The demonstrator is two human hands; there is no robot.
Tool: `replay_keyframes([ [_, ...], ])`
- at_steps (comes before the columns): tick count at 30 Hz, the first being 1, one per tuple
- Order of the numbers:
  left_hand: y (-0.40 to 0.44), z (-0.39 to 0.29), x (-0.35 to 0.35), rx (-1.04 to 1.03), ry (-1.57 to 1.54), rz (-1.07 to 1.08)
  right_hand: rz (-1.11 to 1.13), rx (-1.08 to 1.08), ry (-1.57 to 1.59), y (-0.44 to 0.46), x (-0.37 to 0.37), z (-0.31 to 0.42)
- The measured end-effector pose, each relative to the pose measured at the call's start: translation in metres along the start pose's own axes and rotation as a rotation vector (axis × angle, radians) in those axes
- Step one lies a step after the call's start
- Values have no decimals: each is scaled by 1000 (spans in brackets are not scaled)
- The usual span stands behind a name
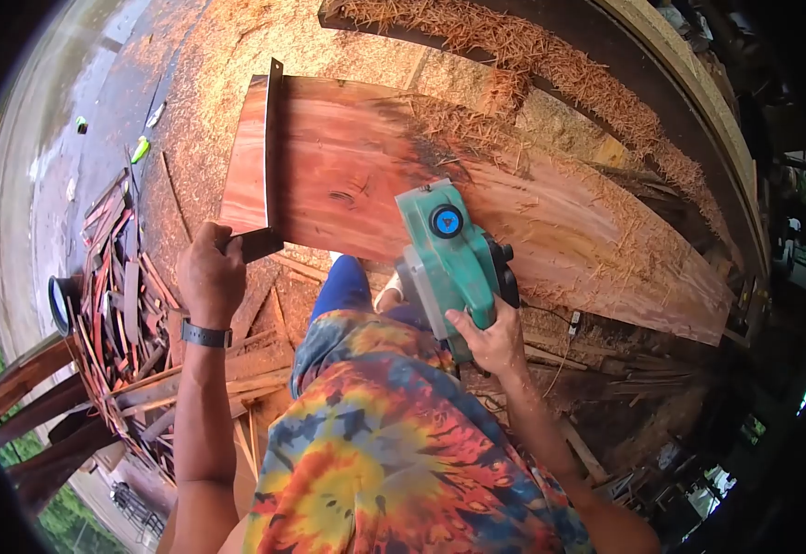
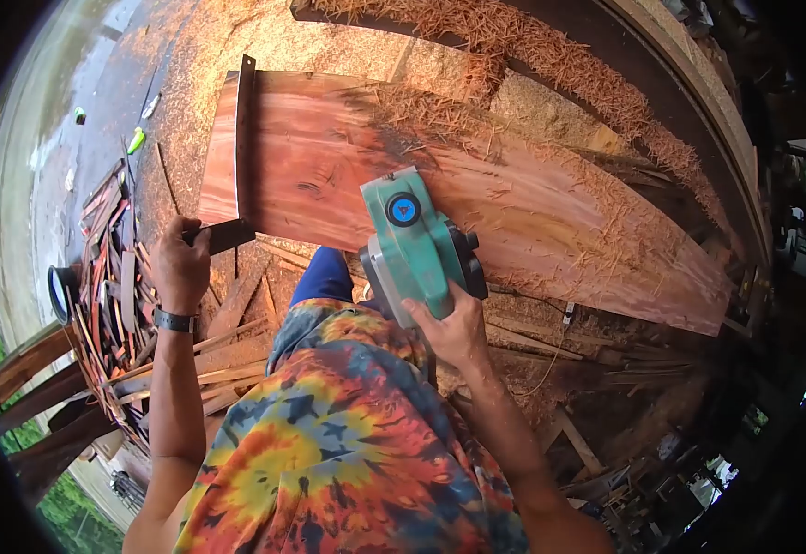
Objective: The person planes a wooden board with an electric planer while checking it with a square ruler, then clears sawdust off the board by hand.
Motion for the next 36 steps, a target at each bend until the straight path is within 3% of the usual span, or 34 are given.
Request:
replay_keyframes([
  [5, 0, -5, 1, -1, 27, 15, 20, 24, -14, 31, 0, 33],
  [10, 2, -9, 2, -9, 18, 7, -21, 282, 9, 129, -16, 118],
  [13, 2, -6, -1, -12, 67, 1, -65, 235, -152, 195, -23, 154],
  [15, 2, -8, 0, 1, 66, 12, 34, 126, -189, 208, -31, 157],
  [21, 2, -11, 1, -4, 84, 8, -15, 182, -54, 134, -9, 93],
  [27, 1, -8, -1, -17, 23, -15, -17, -49, -10, -2, 29, -29],
  [31, 2, -9, 1, -13, 14, -10, -29, -74, -23, 3, 33, -38],
  [36, 1, -6, -1, 13, -3, -1, -91, 26, -8, 89, 26, 18],
])
Point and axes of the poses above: each hand's wrist, its own y-axis towards the middle knuckle, its own x-axis out of the back of the hand, z = x × y, the point moved 9 cm from there along y, towards the middle knuckle, and after that the axes turned 11 degrees about -x, right-handed, at the moved point
